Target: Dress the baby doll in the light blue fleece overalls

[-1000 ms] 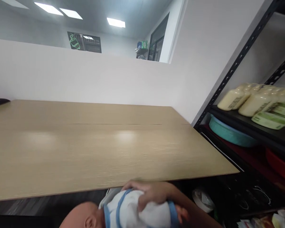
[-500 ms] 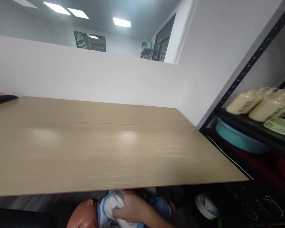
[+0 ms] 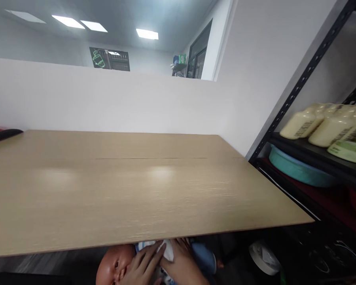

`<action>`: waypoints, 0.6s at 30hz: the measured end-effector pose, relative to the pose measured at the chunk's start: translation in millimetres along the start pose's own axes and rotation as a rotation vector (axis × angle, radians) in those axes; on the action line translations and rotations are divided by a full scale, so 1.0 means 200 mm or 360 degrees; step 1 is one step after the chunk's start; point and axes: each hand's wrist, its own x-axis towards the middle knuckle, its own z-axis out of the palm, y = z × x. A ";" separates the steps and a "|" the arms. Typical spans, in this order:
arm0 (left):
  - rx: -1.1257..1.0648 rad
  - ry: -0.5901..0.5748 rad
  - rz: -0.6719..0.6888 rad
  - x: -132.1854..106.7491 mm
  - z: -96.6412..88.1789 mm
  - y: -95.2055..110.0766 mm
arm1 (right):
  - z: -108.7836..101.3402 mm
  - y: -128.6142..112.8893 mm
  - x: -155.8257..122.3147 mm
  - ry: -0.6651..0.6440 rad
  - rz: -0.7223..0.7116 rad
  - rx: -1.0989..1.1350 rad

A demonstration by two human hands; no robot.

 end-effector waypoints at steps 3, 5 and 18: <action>0.0129 -0.0012 -0.0002 0.00 0.12 -0.02 | 0.03 0.07 0.04 0.0015 -0.0098 0.0150; 0.0172 -0.0011 -0.0026 0.02 0.18 -0.03 | 0.02 0.09 0.08 -0.0018 -0.0118 0.0249; -0.0097 -0.0087 -0.0187 0.10 -0.06 0.04 | 0.02 0.05 -0.23 0.0584 -0.0035 0.0086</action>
